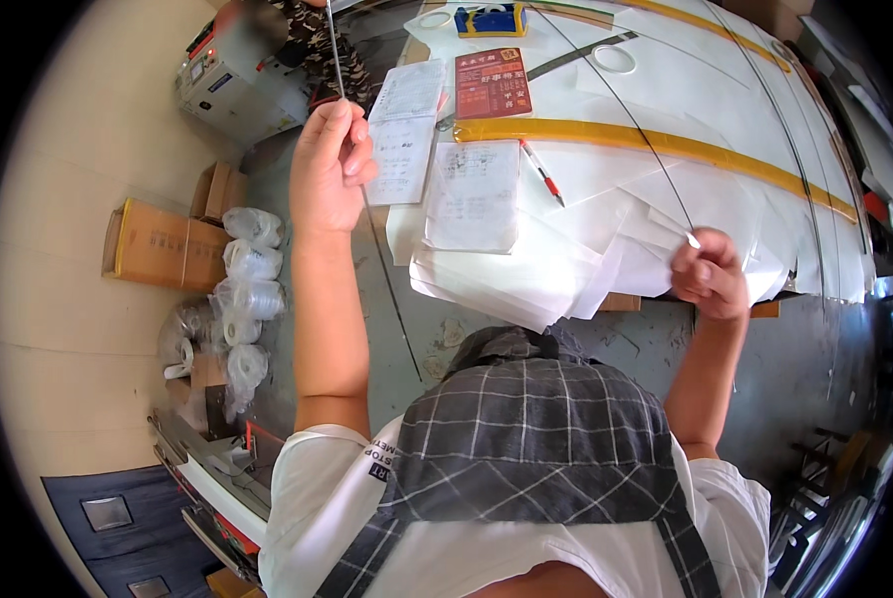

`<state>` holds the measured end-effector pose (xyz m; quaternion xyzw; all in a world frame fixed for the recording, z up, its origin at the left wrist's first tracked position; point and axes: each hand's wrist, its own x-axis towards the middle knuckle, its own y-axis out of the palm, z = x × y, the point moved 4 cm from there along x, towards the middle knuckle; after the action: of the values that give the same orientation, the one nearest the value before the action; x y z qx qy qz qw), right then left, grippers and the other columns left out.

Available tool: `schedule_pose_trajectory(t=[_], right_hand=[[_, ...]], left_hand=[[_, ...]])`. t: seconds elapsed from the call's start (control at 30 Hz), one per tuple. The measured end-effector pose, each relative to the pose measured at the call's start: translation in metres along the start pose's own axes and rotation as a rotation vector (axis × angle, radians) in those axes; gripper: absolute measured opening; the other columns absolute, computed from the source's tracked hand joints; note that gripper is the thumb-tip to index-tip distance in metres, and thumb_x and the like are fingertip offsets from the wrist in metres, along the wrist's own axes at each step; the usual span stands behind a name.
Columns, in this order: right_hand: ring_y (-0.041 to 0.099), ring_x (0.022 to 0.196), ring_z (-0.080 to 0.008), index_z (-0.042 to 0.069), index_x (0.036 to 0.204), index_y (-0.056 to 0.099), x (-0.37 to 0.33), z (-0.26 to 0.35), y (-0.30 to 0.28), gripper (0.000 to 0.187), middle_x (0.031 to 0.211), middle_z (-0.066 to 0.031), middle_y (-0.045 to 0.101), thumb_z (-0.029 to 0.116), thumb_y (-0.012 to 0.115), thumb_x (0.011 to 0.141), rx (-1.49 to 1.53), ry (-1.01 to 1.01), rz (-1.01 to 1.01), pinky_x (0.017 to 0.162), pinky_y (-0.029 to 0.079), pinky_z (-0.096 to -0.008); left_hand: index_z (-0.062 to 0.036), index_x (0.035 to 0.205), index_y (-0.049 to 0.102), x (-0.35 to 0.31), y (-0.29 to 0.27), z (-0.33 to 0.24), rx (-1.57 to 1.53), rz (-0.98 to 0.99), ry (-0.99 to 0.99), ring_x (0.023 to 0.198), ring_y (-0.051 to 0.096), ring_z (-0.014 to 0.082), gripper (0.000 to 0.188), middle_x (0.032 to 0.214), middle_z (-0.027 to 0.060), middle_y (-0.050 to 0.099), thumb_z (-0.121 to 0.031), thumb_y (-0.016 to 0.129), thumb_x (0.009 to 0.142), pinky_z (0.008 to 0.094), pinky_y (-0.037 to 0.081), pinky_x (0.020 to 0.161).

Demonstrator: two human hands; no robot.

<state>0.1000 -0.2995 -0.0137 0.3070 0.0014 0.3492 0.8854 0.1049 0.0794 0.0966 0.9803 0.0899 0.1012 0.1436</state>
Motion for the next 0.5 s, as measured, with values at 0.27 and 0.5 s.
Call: schedule_pose_trajectory(t=[0.27,0.5], right_hand=[[0.033,0.045,-0.0067,0.002,0.092,0.058,-0.093,0.055,-0.067,0.017,0.052,0.0041,0.04,0.018,0.053,0.089,0.114,-0.517,-0.229,0.041,0.024,-0.021],[0.048,0.054,-0.0095,-0.001,0.102,0.055,-0.026,0.101,0.023,0.021,0.063,0.0011,0.048,0.015,0.044,0.094,0.476,-1.066,-1.057,0.053,0.045,-0.0229]], left_hand=[[-0.0084,0.089,0.052,-0.009,-0.039,0.008,-0.033,-0.032,-0.085,0.047,0.03,0.0012,0.017,0.07,-0.0036,0.045,-0.025,0.048,0.094,0.0155,0.022,0.038],[-0.0073,0.104,0.053,-0.032,-0.013,0.04,0.015,0.026,-0.27,0.047,0.027,0.0015,0.023,0.061,-0.0065,0.039,-0.028,0.048,0.093,0.0165,0.021,0.04]])
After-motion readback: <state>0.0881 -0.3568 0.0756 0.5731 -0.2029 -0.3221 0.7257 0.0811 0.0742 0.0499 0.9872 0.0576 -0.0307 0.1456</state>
